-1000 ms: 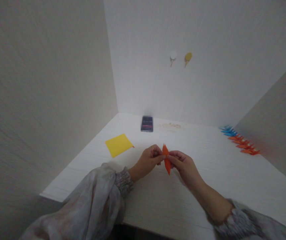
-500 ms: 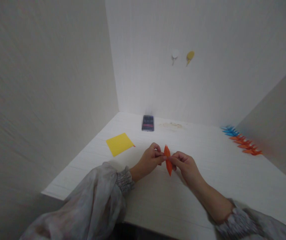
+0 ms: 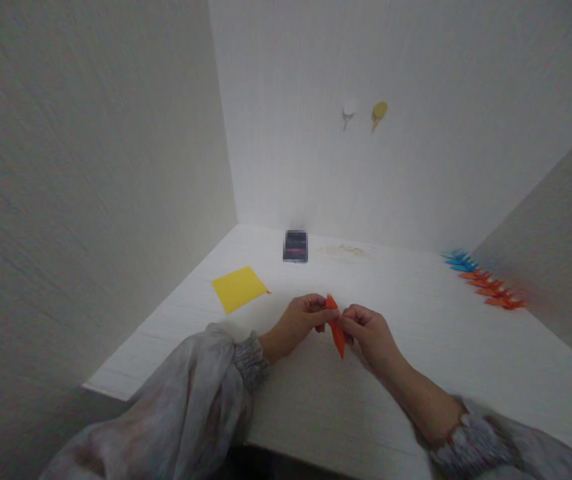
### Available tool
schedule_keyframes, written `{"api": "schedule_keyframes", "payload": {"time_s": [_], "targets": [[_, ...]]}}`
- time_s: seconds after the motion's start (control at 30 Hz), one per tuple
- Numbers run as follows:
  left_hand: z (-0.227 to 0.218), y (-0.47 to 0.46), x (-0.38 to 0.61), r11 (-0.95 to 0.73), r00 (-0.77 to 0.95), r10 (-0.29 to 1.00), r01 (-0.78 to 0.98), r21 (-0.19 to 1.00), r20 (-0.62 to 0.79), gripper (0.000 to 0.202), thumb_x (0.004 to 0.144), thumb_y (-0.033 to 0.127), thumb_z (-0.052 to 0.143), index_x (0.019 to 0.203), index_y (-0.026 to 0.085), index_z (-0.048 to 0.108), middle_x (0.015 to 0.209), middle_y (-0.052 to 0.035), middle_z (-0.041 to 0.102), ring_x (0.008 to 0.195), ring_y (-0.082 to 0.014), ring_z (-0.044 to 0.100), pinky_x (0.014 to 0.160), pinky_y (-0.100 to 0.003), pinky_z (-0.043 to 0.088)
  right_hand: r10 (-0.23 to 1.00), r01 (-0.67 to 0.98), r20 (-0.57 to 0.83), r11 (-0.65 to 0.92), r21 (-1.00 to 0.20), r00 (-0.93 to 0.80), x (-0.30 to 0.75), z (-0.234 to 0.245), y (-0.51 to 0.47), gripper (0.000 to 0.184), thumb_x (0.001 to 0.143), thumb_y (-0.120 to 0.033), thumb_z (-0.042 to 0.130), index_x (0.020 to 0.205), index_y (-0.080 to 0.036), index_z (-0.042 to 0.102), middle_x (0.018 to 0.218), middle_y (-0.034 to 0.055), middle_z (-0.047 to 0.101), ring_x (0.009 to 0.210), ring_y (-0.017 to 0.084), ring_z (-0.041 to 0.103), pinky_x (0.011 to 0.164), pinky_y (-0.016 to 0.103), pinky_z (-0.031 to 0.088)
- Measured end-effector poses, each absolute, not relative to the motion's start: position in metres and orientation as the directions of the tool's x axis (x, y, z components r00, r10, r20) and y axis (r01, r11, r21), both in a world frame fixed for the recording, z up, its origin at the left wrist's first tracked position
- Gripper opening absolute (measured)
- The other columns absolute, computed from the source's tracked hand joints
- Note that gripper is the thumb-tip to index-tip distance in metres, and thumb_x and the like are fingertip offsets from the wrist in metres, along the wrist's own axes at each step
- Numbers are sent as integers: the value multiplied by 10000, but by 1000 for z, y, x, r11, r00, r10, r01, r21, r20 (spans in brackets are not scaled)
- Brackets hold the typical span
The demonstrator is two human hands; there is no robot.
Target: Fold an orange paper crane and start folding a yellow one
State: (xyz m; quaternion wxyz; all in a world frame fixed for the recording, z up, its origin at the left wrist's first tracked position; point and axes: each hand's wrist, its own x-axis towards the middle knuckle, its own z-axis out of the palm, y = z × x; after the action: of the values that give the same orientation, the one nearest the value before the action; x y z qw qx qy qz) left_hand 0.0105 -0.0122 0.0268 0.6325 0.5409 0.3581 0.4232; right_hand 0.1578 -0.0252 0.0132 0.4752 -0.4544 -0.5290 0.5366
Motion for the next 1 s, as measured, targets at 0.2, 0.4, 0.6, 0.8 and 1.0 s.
{"api": "schedule_keyframes", "payload": {"time_s": [0.2,0.4,0.6,0.8,1.0], "targets": [[24,-12,11,39,375,927,-146,988,18,265,641,364,615,685,110,553,579,13,517,465,-50,395,464,-200,292,986,-47,3,-5,-999,-166,157,11,-24,254,661,-291,617,513,-167,452,370,-60,448,350,56,352,377,194,227],[23,-12,12,51,359,933,-181,982,18,251,644,349,610,622,109,541,542,22,483,444,-43,365,445,-198,259,983,-101,-10,-29,-994,-183,155,9,-25,248,657,-271,617,507,-170,447,369,-65,436,350,54,340,374,197,215],[20,-11,14,87,351,936,-192,977,-14,292,700,400,542,623,118,530,471,39,423,419,-50,353,438,-206,235,980,-144,-33,-62,-988,-196,156,2,-22,233,661,-246,618,517,-168,452,370,-66,446,345,55,350,371,193,218],[23,-12,14,85,334,942,-176,981,-21,330,707,445,518,608,131,521,450,48,394,419,-55,335,443,-213,229,978,-165,-36,-71,-984,-208,155,6,-23,232,665,-237,615,513,-164,455,372,-61,450,347,54,356,373,192,224],[24,-10,13,91,322,946,-216,972,-17,235,638,348,623,647,118,573,561,23,476,490,-55,351,494,-214,250,978,-184,-51,-90,-979,-203,154,9,-26,226,647,-226,620,509,-164,452,381,-60,454,349,55,356,370,192,230]]}}
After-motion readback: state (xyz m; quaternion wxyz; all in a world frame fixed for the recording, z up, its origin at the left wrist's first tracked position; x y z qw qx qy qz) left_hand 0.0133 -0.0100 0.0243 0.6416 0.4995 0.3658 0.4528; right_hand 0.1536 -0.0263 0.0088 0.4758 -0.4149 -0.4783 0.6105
